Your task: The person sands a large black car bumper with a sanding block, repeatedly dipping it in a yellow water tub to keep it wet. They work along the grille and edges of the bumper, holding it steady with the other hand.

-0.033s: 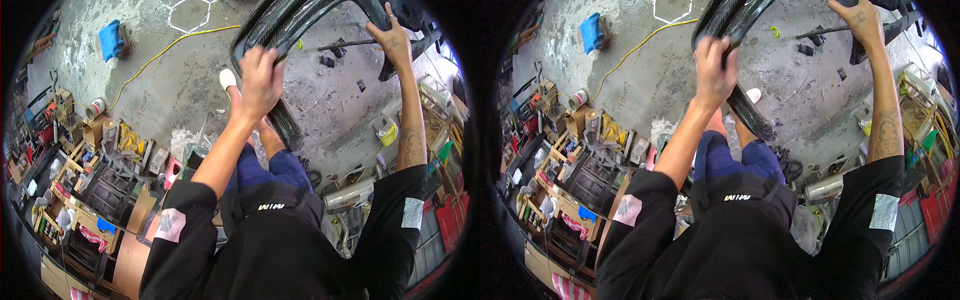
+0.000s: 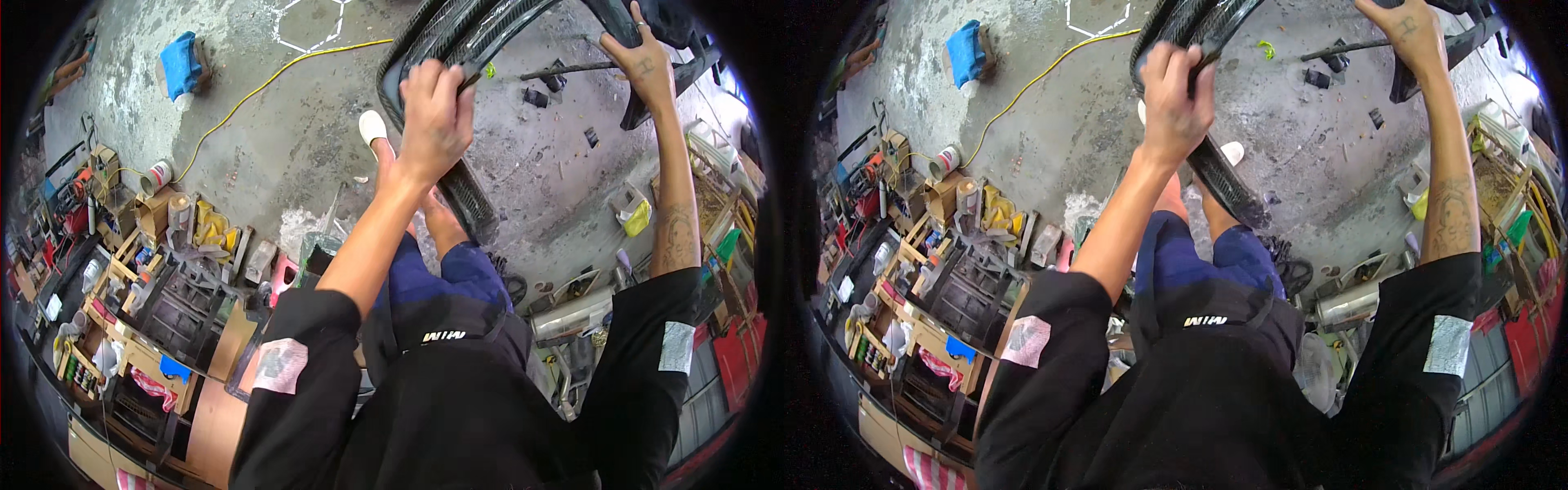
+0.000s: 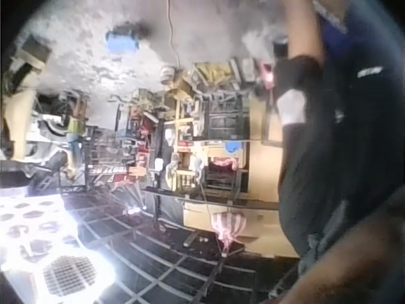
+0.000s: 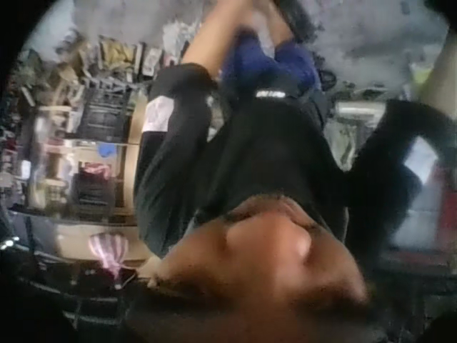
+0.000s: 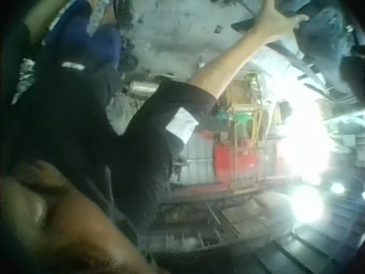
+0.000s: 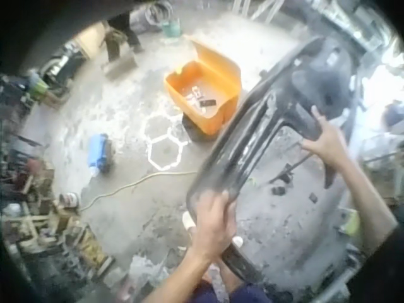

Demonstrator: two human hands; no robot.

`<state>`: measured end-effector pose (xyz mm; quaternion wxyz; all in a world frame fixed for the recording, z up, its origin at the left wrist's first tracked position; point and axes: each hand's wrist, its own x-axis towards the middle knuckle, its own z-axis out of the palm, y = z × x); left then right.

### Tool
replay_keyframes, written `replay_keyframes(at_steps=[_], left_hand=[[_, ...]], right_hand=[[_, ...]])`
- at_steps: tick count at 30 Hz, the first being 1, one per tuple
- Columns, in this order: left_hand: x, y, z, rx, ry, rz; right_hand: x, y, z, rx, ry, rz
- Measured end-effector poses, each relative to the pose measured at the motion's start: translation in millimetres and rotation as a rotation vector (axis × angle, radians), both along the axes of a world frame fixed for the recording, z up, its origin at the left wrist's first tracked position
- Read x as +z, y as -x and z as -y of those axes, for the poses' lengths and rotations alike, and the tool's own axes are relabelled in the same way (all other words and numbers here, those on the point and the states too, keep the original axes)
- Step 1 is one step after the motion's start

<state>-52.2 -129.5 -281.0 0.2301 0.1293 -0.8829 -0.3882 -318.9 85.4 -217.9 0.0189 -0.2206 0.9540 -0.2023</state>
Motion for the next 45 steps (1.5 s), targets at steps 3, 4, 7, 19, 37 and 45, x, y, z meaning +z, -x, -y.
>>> replay_keyframes(at_steps=[3,4,7,19,37,45], left_hand=[[-10.1,-22.8,-0.8,0.012,-0.054,-0.026],[-12.6,-34.1,-2.2,-0.006,-0.077,-0.028],[-4.7,-10.2,-7.0,-0.023,-0.058,-0.02],[-2.9,-8.8,2.8,-0.019,-0.028,-0.021],[-16.6,-31.4,0.6,-0.001,-0.08,-0.034],[-13.0,-31.2,1.5,0.017,-0.1,-0.009]], right_hand=[[15.2,-9.5,8.8,-0.044,-0.087,0.077],[17.8,-4.7,4.5,-0.081,-0.073,0.152],[-4.6,15.7,-21.1,-0.005,-0.045,0.05],[-17.4,12.1,-13.6,0.004,-0.084,0.071],[16.4,-5.3,5.2,-0.086,-0.036,0.149],[6.5,0.5,3.6,-0.032,-0.103,0.055]])
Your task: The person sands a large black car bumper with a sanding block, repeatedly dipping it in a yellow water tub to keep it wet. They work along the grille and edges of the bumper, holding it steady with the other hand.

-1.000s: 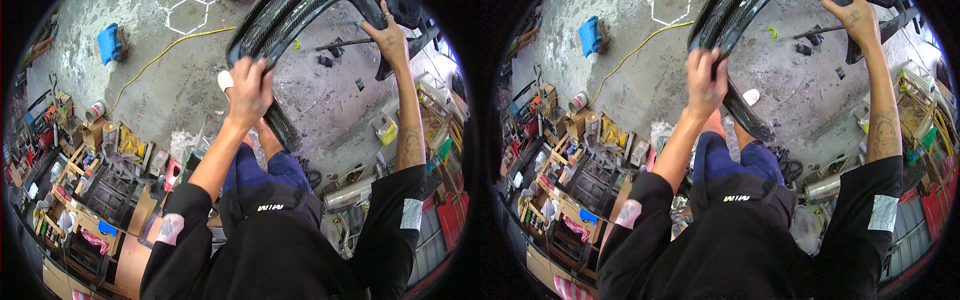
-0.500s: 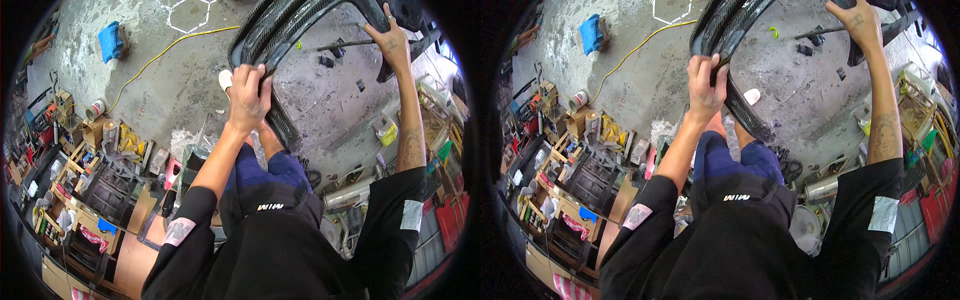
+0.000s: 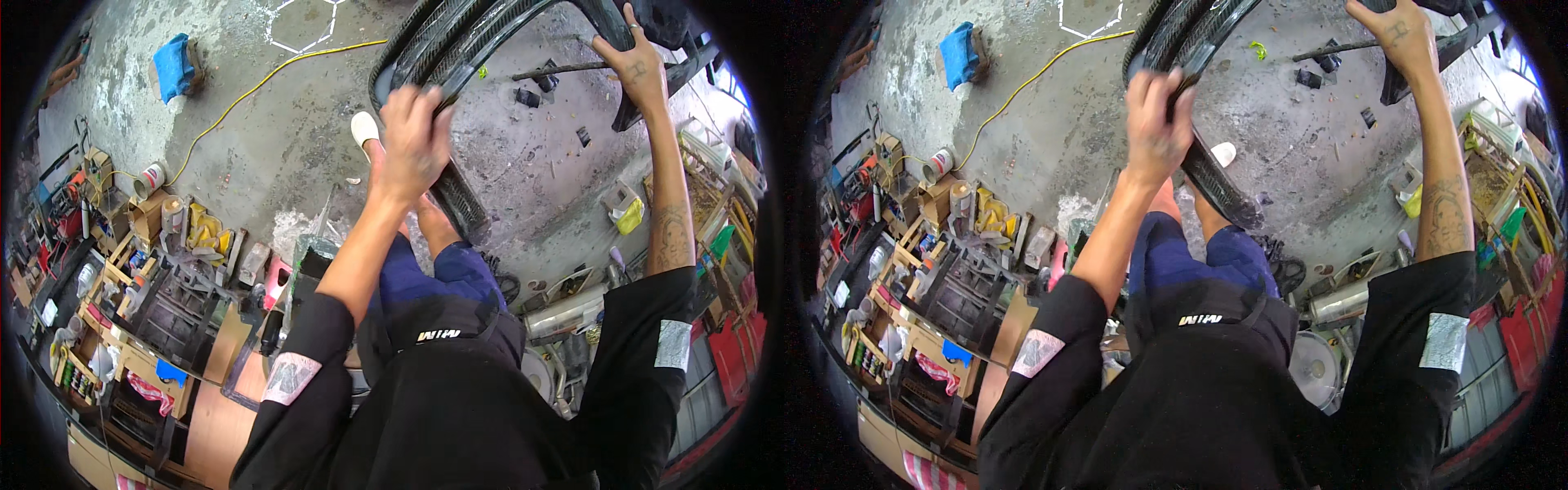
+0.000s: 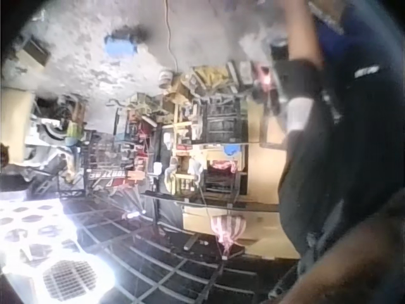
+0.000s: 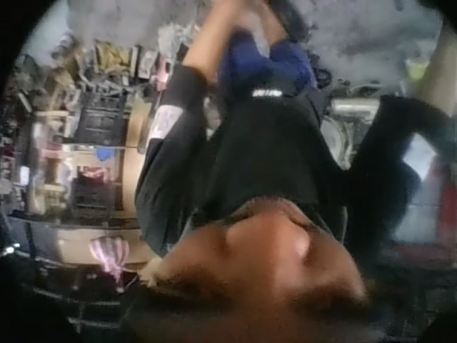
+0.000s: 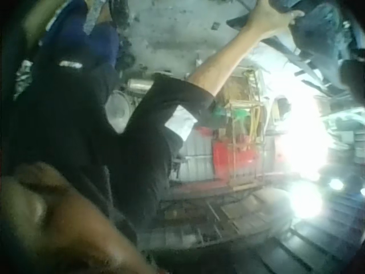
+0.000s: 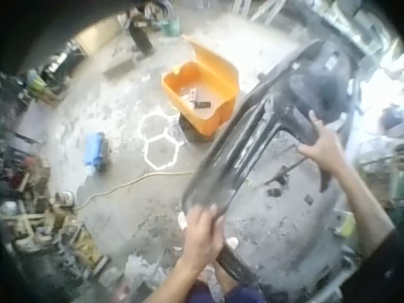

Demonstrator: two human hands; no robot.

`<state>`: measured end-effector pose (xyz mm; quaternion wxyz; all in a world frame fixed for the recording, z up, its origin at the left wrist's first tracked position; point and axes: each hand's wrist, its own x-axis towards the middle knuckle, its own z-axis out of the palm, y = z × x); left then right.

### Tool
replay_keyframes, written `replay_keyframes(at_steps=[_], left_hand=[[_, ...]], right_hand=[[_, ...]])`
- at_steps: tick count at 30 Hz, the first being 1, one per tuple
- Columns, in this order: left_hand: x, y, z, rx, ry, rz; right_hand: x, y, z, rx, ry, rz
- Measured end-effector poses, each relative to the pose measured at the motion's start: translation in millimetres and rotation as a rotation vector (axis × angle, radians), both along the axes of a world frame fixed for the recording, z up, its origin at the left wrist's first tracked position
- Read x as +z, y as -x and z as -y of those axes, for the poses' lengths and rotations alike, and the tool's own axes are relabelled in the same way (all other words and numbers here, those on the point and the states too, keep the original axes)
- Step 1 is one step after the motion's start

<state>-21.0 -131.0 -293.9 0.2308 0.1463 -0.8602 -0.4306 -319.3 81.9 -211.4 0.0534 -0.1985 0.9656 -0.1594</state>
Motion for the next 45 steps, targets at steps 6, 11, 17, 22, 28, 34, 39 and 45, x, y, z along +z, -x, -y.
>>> replay_keyframes(at_steps=[6,11,17,22,28,34,39,45], left_hand=[[10.0,31.7,-3.2,0.046,0.059,-0.032],[-2.7,3.6,-14.9,0.021,-0.079,0.019],[17.0,15.2,14.4,0.228,-0.216,-0.067],[26.7,-30.6,-12.6,0.224,-0.172,0.084],[9.3,-13.3,-19.9,0.159,-0.091,0.036],[14.6,18.9,-15.7,0.133,-0.065,0.012],[11.8,-3.7,-21.8,0.165,-0.103,0.033],[-0.6,-23.6,-33.0,0.144,-0.223,0.017]], right_hand=[[-41.4,6.4,-24.0,0.073,-0.017,-0.026],[-32.0,34.8,-48.8,0.156,-0.127,-0.207],[-34.9,22.3,-29.4,0.116,-0.086,-0.101],[-27.9,32.0,-38.8,0.129,-0.086,-0.152],[-25.5,24.2,-27.1,0.067,-0.068,-0.018],[-11.5,13.0,-8.6,-0.05,-0.005,0.137],[-39.7,34.6,-38.0,0.2,-0.064,-0.199],[-33.3,35.7,-50.6,0.138,-0.122,-0.113]])
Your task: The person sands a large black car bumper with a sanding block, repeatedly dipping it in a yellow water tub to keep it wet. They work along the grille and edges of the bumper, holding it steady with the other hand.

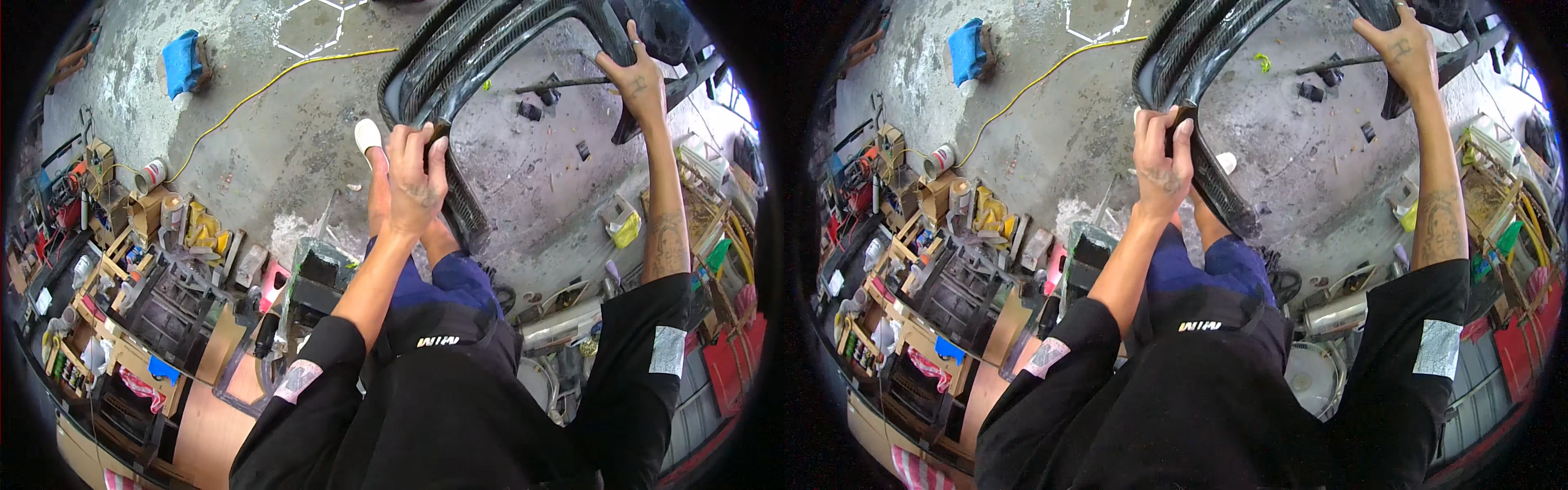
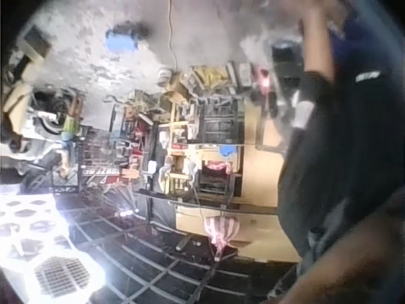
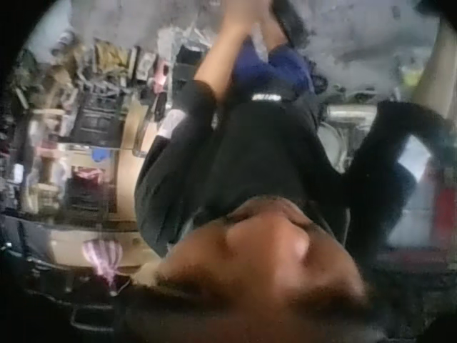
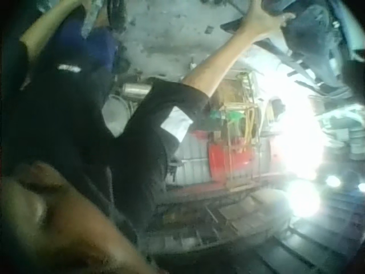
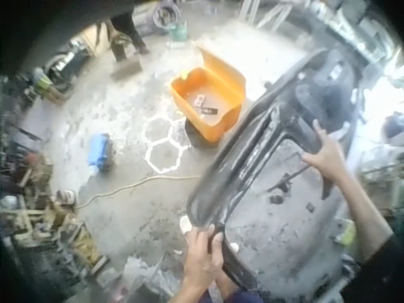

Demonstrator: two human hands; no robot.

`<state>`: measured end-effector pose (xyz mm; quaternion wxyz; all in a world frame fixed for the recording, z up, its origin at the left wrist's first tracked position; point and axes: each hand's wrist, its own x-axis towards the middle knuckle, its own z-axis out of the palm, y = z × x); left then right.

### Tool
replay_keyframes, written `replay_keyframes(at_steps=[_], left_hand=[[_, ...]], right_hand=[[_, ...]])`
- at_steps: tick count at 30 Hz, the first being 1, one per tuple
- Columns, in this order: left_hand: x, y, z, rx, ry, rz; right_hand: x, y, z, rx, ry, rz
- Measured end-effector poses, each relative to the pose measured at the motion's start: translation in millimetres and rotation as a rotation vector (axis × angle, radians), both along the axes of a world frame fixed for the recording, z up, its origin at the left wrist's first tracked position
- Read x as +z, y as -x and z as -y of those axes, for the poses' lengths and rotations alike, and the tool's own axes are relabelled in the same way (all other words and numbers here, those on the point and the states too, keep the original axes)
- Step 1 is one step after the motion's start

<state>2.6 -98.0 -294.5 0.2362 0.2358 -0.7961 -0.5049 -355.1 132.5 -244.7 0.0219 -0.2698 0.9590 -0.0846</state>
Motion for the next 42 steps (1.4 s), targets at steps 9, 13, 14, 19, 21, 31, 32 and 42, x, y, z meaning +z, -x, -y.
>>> replay_keyframes(at_steps=[9,13,14,19,21,31,32,42], left_hand=[[13.7,2.5,42.3,0.291,-0.176,0.053],[19.2,-6.6,14.1,0.145,0.063,0.183],[18.6,-7.6,12.4,0.145,0.07,0.184],[21.7,-5.0,-0.3,0.129,0.135,0.183],[21.4,-4.9,0.0,0.113,0.095,0.174],[26.8,3.1,16.2,0.145,-0.02,0.12],[27.0,2.4,14.0,0.142,-0.021,0.123],[16.6,11.3,7.8,0.065,0.107,0.061]], right_hand=[[11.7,-20.6,31.1,-0.144,0.113,0.192],[12.0,-16.2,26.0,-0.067,0.071,0.082],[9.3,-15.5,27.7,-0.058,0.076,0.081],[8.6,-15.6,28.4,-0.05,0.086,0.064],[8.7,-14.3,26.9,-0.052,0.081,0.061],[0.8,-5.5,16.9,-0.009,0.078,0.054],[-1.5,-3.9,13.2,0.003,0.08,0.025],[41.8,-38.7,50.9,-0.142,0.117,0.097]])
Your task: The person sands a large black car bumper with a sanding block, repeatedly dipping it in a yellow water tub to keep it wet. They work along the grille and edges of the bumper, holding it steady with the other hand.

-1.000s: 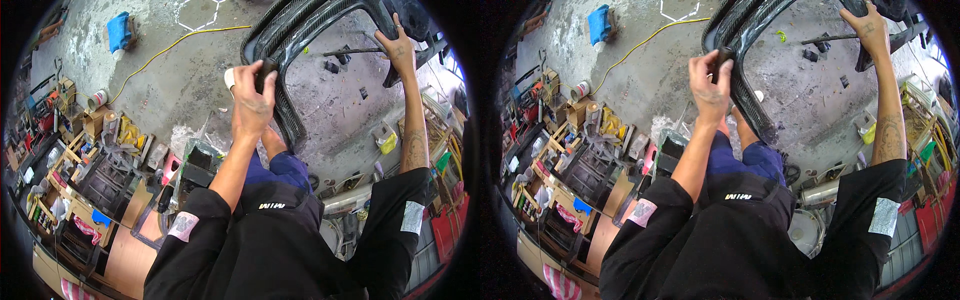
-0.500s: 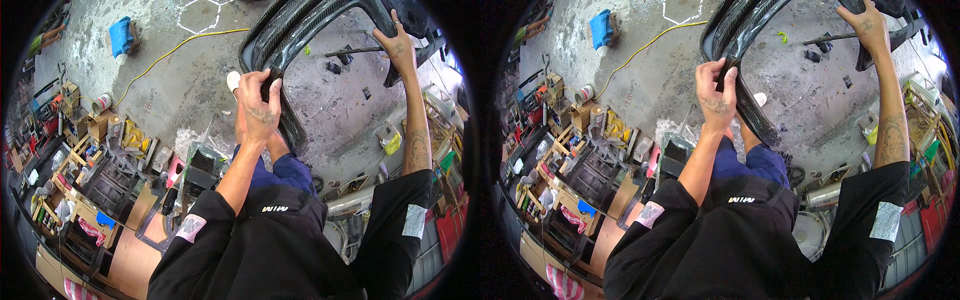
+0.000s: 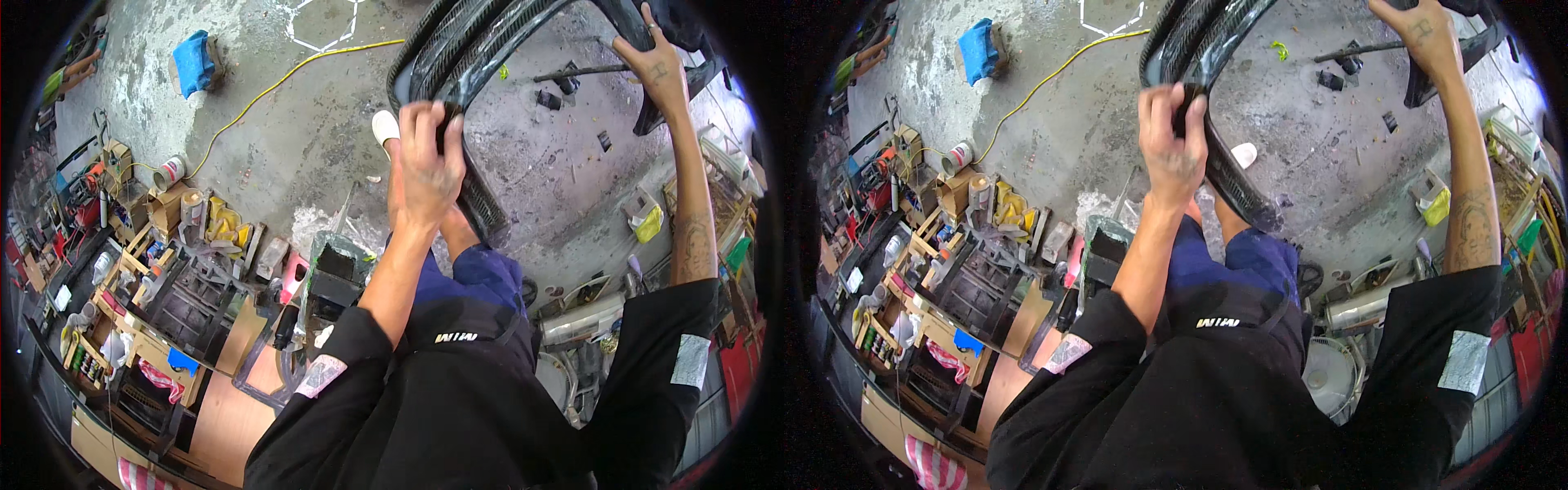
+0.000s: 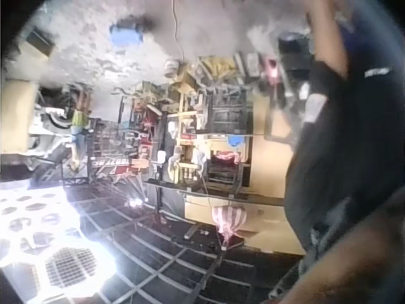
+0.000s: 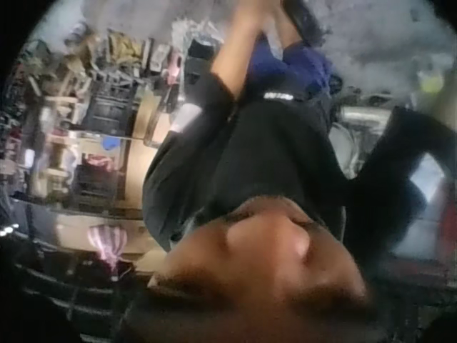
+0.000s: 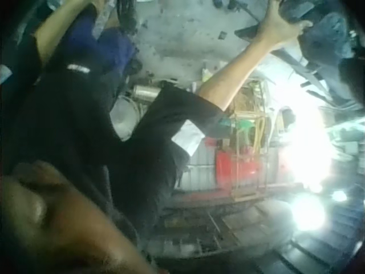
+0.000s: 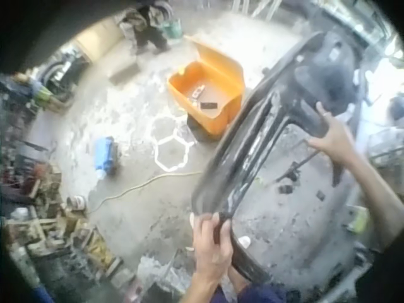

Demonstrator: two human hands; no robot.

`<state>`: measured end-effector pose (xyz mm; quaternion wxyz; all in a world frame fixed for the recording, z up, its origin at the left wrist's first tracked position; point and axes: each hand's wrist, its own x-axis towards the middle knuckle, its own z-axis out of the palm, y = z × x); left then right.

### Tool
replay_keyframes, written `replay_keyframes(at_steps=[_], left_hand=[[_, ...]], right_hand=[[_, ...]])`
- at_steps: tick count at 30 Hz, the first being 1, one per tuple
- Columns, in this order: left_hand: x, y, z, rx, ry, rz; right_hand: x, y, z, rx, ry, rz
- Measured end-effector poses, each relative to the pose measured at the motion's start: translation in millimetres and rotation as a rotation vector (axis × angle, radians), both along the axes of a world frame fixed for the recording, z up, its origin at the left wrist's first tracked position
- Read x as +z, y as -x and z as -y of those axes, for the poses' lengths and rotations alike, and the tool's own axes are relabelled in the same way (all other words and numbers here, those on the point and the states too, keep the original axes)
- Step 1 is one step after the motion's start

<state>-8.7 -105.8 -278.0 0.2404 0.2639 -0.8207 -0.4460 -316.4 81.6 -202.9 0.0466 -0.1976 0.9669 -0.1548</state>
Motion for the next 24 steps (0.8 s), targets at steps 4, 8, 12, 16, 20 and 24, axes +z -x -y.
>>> replay_keyframes(at_steps=[4,8,12,16,20,24], left_hand=[[0.8,16.3,2.6,0.009,0.006,-0.031],[-5.9,1.8,-9.4,0.012,-0.044,-0.042],[2.4,28.8,0.7,0.037,-0.047,-0.057],[-2.5,-2.3,-4.3,0.007,-0.126,0.011],[-1.0,17.5,7.6,-0.002,-0.089,-0.04],[-13.6,6.5,-5.6,-0.015,-0.115,-0.025]], right_hand=[[-3.2,3.3,0.4,0.025,-0.002,-0.019],[1.0,4.0,-4.7,0.032,-0.036,-0.041],[6.0,3.5,8.4,0.019,-0.013,-0.025],[-5.5,-1.2,-2.9,0.031,-0.026,-0.039],[11.8,-12.6,18.8,-0.019,-0.01,0.046],[-7.2,9.5,-14.0,0.068,0.011,-0.034]])
